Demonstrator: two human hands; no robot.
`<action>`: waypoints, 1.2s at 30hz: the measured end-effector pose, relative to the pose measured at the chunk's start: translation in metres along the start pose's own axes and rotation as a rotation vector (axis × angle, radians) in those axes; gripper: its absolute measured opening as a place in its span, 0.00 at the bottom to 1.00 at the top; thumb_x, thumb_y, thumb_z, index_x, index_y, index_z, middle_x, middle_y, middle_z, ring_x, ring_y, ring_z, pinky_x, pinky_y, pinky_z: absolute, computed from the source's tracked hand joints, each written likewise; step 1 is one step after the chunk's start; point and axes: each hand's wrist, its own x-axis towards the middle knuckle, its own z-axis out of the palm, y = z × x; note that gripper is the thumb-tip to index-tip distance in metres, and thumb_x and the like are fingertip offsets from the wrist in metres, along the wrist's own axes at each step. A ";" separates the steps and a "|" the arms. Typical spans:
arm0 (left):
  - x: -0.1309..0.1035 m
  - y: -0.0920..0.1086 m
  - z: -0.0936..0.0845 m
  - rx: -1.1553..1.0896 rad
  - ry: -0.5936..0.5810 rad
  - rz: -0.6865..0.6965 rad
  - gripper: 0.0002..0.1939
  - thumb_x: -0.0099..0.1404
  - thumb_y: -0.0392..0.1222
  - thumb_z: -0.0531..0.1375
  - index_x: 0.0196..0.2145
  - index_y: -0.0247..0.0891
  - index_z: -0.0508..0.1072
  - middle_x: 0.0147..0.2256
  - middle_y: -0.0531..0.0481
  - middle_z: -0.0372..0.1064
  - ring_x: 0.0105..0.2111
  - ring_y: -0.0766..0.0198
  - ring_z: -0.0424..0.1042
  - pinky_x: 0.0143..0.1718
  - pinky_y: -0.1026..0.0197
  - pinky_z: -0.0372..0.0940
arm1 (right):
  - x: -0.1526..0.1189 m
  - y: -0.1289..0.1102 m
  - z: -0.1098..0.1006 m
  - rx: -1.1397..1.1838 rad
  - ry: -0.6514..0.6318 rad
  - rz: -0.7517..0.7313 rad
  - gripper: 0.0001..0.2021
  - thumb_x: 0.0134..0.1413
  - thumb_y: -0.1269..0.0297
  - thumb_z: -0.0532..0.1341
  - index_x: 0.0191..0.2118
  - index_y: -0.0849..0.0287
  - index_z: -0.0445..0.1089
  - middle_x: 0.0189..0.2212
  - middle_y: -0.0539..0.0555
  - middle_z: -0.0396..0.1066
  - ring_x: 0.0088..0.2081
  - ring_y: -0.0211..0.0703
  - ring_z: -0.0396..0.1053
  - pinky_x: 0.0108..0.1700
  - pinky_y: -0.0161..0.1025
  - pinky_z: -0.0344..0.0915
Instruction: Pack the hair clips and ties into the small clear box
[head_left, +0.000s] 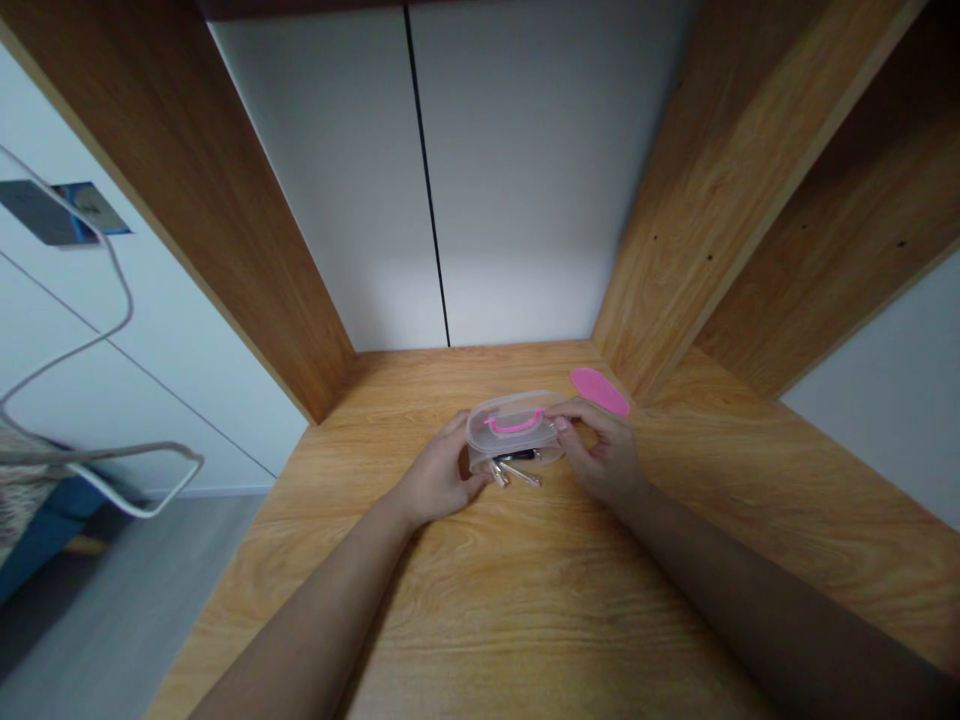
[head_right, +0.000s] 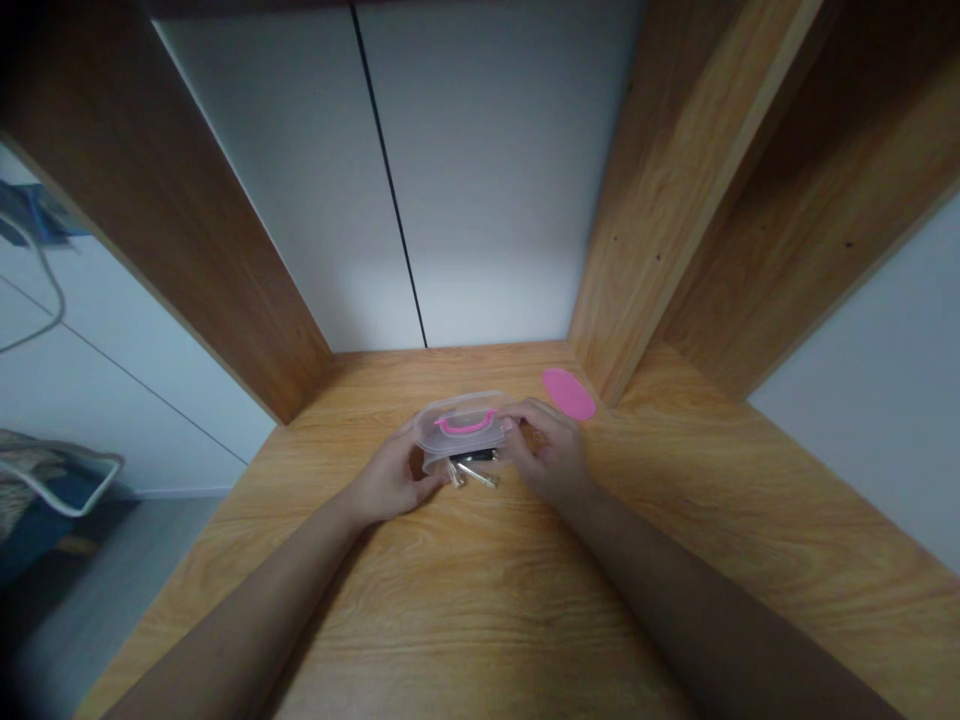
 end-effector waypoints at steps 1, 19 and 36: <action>0.000 0.001 0.000 -0.002 -0.001 0.002 0.37 0.59 0.34 0.66 0.65 0.45 0.62 0.62 0.41 0.63 0.63 0.49 0.63 0.66 0.43 0.58 | 0.000 0.000 0.000 0.003 0.005 0.005 0.07 0.63 0.66 0.58 0.38 0.54 0.75 0.33 0.53 0.77 0.35 0.46 0.74 0.37 0.43 0.70; 0.002 0.013 -0.002 0.041 0.047 0.084 0.32 0.62 0.34 0.63 0.63 0.43 0.63 0.60 0.41 0.64 0.62 0.50 0.63 0.65 0.45 0.60 | -0.005 -0.009 -0.006 0.033 0.125 -0.204 0.09 0.58 0.69 0.59 0.41 0.51 0.73 0.33 0.54 0.75 0.34 0.49 0.73 0.38 0.48 0.69; 0.003 0.012 -0.001 0.075 0.126 0.029 0.34 0.61 0.40 0.67 0.63 0.41 0.63 0.65 0.40 0.57 0.66 0.48 0.56 0.68 0.43 0.55 | -0.002 0.002 0.004 0.021 0.035 0.064 0.16 0.64 0.66 0.58 0.56 0.54 0.66 0.46 0.57 0.71 0.45 0.48 0.70 0.49 0.47 0.67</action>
